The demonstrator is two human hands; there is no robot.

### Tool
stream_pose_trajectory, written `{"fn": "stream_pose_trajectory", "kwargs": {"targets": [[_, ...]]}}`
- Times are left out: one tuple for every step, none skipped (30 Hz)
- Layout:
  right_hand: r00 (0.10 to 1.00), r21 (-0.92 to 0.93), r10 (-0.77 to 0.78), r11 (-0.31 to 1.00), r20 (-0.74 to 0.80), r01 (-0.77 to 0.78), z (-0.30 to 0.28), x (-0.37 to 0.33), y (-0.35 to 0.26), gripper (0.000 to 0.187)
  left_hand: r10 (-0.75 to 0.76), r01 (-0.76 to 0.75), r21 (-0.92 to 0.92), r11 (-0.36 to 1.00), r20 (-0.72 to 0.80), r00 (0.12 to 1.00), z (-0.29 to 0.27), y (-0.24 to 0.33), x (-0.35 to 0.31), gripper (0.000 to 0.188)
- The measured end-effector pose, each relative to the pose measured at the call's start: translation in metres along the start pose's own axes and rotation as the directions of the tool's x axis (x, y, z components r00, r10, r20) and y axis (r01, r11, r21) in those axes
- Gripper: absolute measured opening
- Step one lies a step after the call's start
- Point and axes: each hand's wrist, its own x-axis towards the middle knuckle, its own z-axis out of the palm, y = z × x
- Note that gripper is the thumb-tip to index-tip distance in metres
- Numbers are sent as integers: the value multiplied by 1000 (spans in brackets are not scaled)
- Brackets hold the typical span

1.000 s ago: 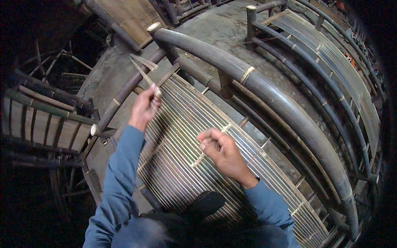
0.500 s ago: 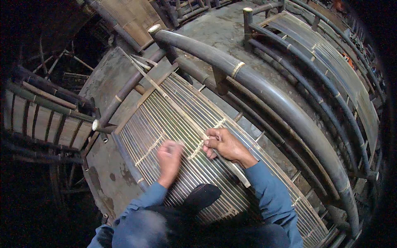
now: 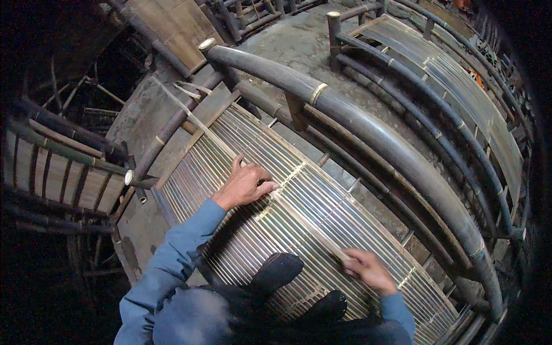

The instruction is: The person ties and secures thin bamboo slats to a larger bamboo frame using thin cord, using a utility knife to cut the cord after tying knots.

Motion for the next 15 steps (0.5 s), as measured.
{"fn": "stream_pose_trajectory", "kwargs": {"targets": [[995, 63, 87, 994, -45, -84, -16, -30, 5, 40, 29, -27, -42, 999, 34, 999, -8, 4, -6, 48], [979, -133, -26, 991, -203, -1, -29, -56, 14, 42, 64, -58, -91, 994, 66, 996, -11, 4, -9, 51], [958, -292, -105, 956, -266, 24, -53, -81, 38, 34, 132, -133, -75, 988, -27, 991, -2, -13, -13, 54], [937, -397, -45, 912, -346, -103, -82, -115, 70, 24, 109, -106, -50, 993, 56, 992, -9, -18, -16, 55], [894, -394, 21, 893, -447, -218, -109, -153, 111, 23, 90, -87, -29, 996, 135, 987, -18, -19, -16, 56], [861, -266, 107, 926, -496, -269, -122, -186, 110, 25, 70, -70, -5, 998, 216, 974, -19, -23, -15, 57], [722, -414, -101, 869, -684, -271, -127, -220, 136, 26, 70, -68, -18, 998, 249, 966, -21, -32, -19, 56], [695, -455, -158, 850, -701, -266, -150, -257, 177, 26, 83, -75, -37, 996, 278, 957, -16, -41, -16, 55], [726, -325, 65, 864, -685, -384, -151, -260, 162, 27, 68, -60, -35, 998, 317, 946, -16, -48, -20, 55], [720, -200, 285, 838, -632, -508, -145, -255, 125, 29, 156, -138, -93, 986, 229, 961, -20, -36, -24, 47], [780, -324, 154, 848, -607, -420, -125, -236, 97, 28, 144, -77, -271, 960, 238, 960, -17, -23, -28, 42], [827, -446, 15, 836, -562, -319, -97, -208, 67, 28, 129, -10, -435, 900, 245, 961, -16, -9, -29, 37], [827, -391, -51, 896, -560, -210, -67, -184, 40, 30, 73, 63, -494, 867, 251, 965, -23, 13, -24, 30], [826, -451, -101, 871, -554, -196, -46, -164, 32, 26, -48, 107, -594, 798, 114, 992, -30, 15, -25, 28], [835, -539, -131, 814, -535, -218, -35, -153, 30, 23, -189, 129, -689, 713, -11, 982, -35, 14, -28, 26]]}}
